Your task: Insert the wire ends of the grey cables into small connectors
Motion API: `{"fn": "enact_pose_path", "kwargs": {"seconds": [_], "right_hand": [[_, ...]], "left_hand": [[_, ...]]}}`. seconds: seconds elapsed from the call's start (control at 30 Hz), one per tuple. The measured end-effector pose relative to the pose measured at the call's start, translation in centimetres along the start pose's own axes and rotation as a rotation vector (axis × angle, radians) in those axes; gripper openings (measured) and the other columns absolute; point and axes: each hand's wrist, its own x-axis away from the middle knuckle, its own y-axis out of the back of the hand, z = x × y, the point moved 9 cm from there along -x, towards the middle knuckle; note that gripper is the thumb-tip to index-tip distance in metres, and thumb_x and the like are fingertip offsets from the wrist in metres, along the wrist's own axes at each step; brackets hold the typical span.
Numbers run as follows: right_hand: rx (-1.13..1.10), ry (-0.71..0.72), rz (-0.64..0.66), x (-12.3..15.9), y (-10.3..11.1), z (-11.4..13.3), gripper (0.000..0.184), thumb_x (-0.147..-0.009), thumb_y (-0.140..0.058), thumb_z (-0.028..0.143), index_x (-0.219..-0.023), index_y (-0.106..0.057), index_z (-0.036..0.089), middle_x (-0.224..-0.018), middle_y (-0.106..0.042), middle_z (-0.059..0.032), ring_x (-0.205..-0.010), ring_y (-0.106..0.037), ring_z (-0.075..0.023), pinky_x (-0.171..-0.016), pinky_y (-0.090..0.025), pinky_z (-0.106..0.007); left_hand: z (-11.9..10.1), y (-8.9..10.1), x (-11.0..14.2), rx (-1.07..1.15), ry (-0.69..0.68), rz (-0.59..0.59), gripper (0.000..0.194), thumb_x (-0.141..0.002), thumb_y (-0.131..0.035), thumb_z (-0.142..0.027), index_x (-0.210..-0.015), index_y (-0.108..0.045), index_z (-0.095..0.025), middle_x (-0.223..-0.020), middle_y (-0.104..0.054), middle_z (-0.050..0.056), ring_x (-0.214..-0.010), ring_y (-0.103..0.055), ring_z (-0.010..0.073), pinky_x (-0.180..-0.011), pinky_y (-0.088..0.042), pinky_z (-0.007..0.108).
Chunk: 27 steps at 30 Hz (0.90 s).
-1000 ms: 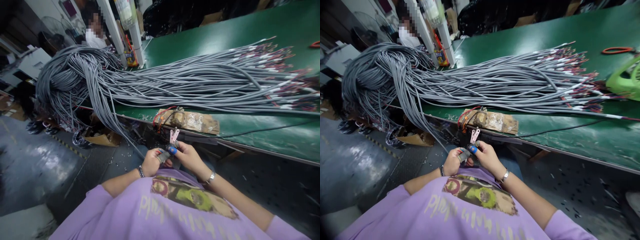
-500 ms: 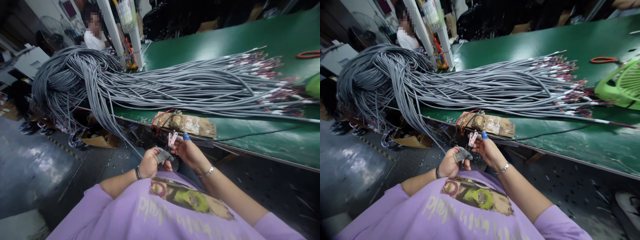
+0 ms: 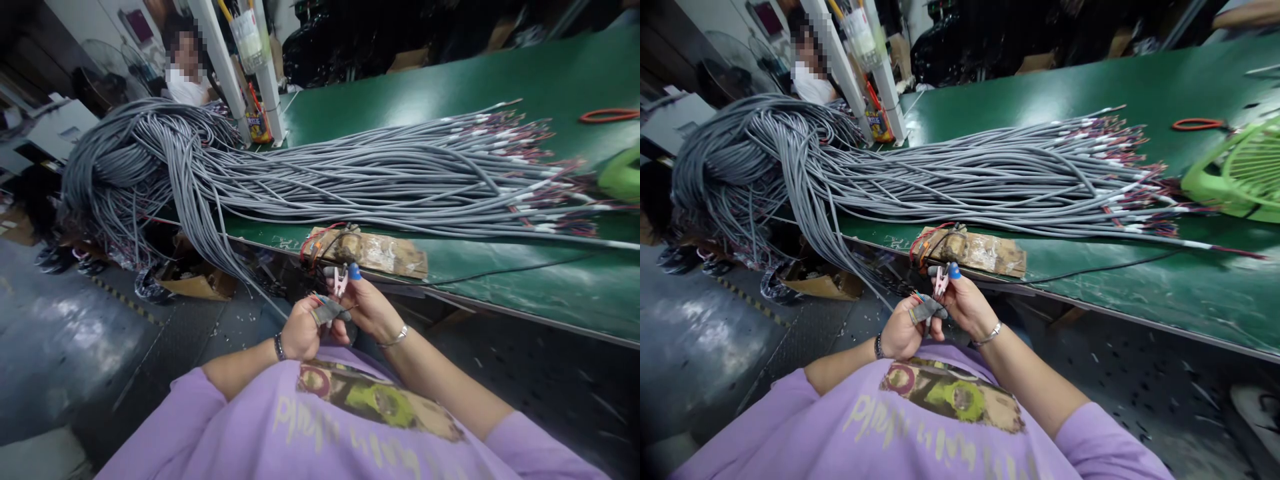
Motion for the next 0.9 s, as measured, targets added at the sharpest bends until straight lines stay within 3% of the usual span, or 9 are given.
{"fn": "enact_pose_path", "kwargs": {"seconds": [0.27,0.47,0.67,0.9], "right_hand": [[0.009,0.052,-0.057,-0.1,0.2,0.2,0.043,-0.059,-0.076,0.063,-0.065,-0.065,0.022,-0.061,-0.064,-0.0025,-0.053,-0.054,-0.0152,-0.051,-0.048,-0.027],[0.065,0.096,-0.02,-0.2,0.0,0.6,0.043,-0.067,-0.069,0.065,-0.066,-0.063,0.022,-0.061,-0.062,-0.0025,-0.053,-0.054,-0.0159,-0.051,-0.048,-0.029],[-0.016,0.037,-0.058,-0.3,0.2,-0.2,0.041,-0.064,-0.073,0.062,-0.067,-0.065,0.022,-0.062,-0.063,-0.0016,-0.052,-0.052,-0.0137,-0.051,-0.047,-0.026],[0.018,0.005,0.025,0.2,-0.2,-0.7,0.053,-0.074,-0.052,0.073,-0.075,-0.065,0.022,-0.068,-0.065,-0.0039,-0.057,-0.056,-0.0156,-0.054,-0.049,-0.027]], "left_hand": [[1.0,0.7,-0.3,-0.008,0.056,-0.032,0.048,-0.043,-0.084,-0.049,-0.063,-0.058,-0.014,-0.044,-0.055,-0.002,-0.037,-0.049,0.01,-0.044,-0.044,0.026],[0.6,0.3,-0.1,-0.048,0.009,-0.019,0.046,-0.046,-0.081,-0.051,-0.062,-0.058,-0.014,-0.043,-0.055,-0.001,-0.036,-0.049,0.01,-0.043,-0.042,0.025],[1.0,0.2,-0.2,-0.031,0.051,-0.028,0.048,-0.042,-0.081,-0.051,-0.062,-0.058,-0.013,-0.042,-0.054,-0.001,-0.035,-0.048,0.0093,-0.043,-0.042,0.025],[0.6,0.2,0.2,-0.057,0.017,-0.01,0.046,-0.046,-0.079,-0.052,-0.06,-0.055,-0.015,-0.041,-0.053,-0.001,-0.035,-0.048,0.0096,-0.042,-0.042,0.025]]}}
